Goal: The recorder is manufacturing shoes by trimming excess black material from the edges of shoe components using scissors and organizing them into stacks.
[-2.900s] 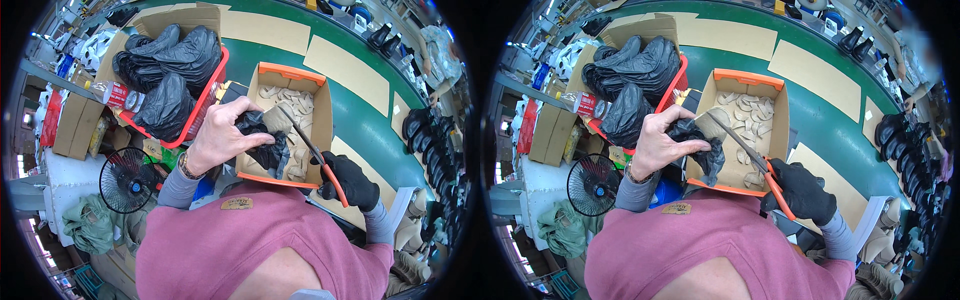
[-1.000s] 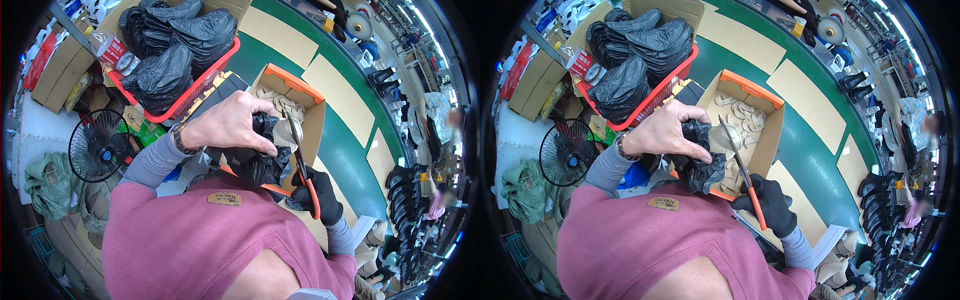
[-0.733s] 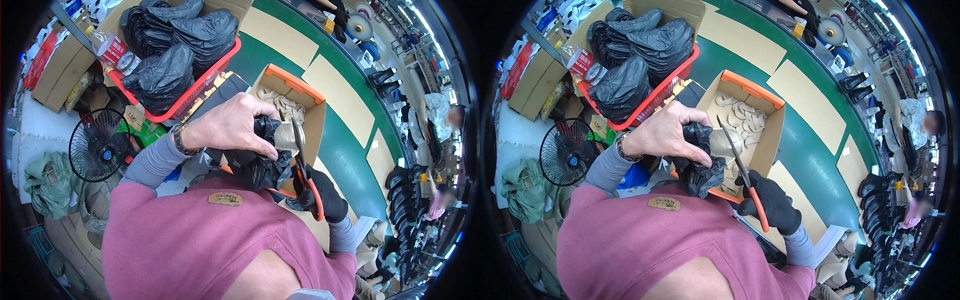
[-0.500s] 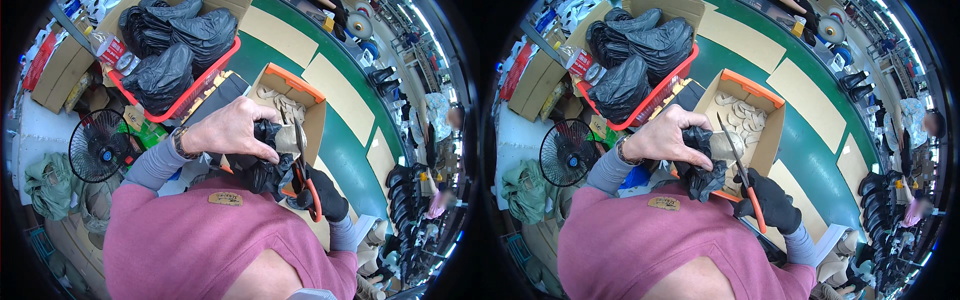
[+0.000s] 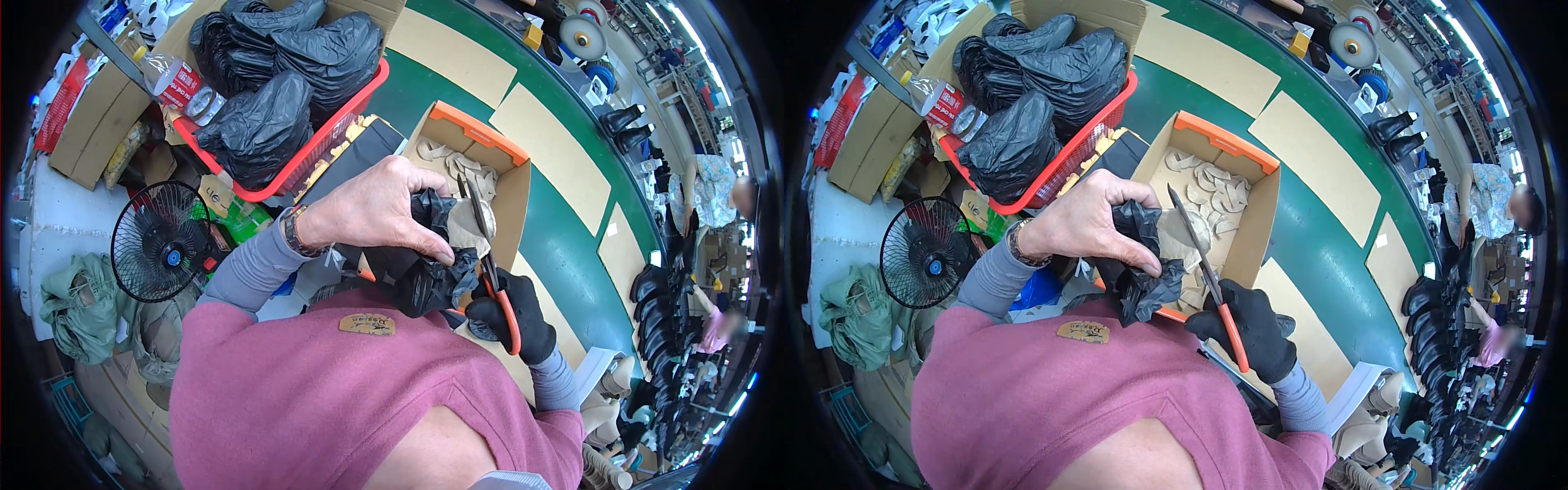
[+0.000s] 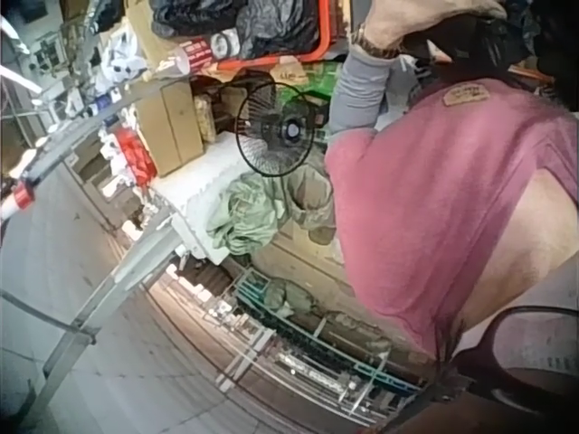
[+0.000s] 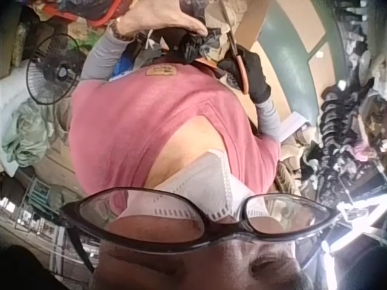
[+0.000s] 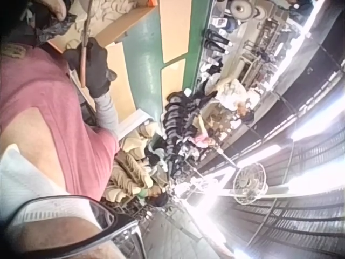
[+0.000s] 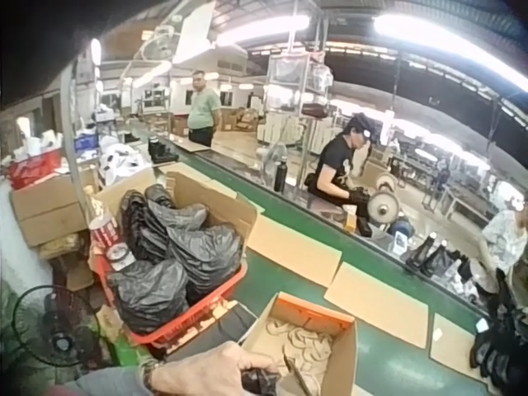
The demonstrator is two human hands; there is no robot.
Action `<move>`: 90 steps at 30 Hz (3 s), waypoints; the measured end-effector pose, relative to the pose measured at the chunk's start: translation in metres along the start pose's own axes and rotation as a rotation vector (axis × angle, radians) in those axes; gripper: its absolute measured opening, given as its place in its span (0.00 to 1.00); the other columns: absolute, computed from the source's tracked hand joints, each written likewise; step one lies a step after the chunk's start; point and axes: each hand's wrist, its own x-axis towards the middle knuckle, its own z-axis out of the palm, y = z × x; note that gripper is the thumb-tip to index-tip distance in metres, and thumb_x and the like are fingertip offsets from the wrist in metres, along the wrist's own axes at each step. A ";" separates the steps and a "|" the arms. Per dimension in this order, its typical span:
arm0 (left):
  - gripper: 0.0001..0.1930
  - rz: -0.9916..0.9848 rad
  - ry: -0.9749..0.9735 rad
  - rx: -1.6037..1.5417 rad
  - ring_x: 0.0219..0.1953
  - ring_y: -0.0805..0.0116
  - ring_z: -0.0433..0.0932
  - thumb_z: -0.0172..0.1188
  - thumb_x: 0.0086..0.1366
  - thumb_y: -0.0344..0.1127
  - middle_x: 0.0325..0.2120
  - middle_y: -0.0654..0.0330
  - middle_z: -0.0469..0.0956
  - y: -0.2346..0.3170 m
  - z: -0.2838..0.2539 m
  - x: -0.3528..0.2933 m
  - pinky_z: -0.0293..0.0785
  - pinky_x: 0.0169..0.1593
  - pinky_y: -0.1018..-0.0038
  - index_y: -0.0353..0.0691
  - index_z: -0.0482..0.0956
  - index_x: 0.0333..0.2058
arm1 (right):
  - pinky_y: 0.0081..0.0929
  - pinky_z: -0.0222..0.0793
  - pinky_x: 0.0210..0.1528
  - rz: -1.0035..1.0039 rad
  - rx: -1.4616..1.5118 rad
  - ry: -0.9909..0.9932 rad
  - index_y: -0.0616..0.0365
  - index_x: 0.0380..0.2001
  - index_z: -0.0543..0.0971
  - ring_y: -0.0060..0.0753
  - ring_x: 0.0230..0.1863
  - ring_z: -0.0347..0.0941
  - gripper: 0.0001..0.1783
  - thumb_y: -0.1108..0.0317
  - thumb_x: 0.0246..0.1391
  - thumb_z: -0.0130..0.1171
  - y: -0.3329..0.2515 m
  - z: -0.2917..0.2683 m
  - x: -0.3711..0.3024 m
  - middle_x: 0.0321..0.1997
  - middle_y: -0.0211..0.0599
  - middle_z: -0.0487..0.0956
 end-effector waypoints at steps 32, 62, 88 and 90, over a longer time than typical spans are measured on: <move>0.32 0.385 0.320 0.233 0.41 0.58 0.79 0.75 0.43 0.31 0.38 0.52 0.77 -0.012 0.010 0.018 0.74 0.47 0.68 0.35 0.72 0.49 | 0.33 0.68 0.28 -0.112 -0.194 0.158 0.61 0.37 0.82 0.39 0.26 0.76 0.19 0.54 0.54 0.61 0.053 0.016 0.028 0.28 0.45 0.79; 0.58 0.440 0.180 -0.083 0.52 0.64 0.75 0.80 0.40 0.40 0.62 0.51 0.59 -0.020 0.029 0.018 0.75 0.51 0.73 0.40 0.50 0.66 | 0.31 0.72 0.45 -0.578 -0.120 0.164 0.61 0.44 0.77 0.42 0.42 0.77 0.22 0.71 0.41 0.66 -0.020 -0.024 0.069 0.40 0.40 0.78; 0.24 0.299 0.470 -0.332 0.55 0.68 0.69 0.50 0.54 0.16 0.49 0.55 0.71 0.000 0.038 0.023 0.64 0.59 0.73 0.33 0.68 0.51 | 0.36 0.70 0.54 -0.451 0.077 0.466 0.61 0.61 0.66 0.49 0.54 0.75 0.37 0.69 0.47 0.68 -0.029 -0.012 0.054 0.57 0.48 0.74; 0.24 0.470 0.437 0.056 0.53 0.62 0.71 0.52 0.45 0.14 0.47 0.54 0.72 -0.009 0.026 0.028 0.67 0.56 0.71 0.36 0.75 0.44 | 0.34 0.72 0.52 -0.492 -0.011 0.468 0.62 0.60 0.67 0.51 0.51 0.76 0.36 0.71 0.47 0.68 -0.032 -0.014 0.054 0.55 0.47 0.76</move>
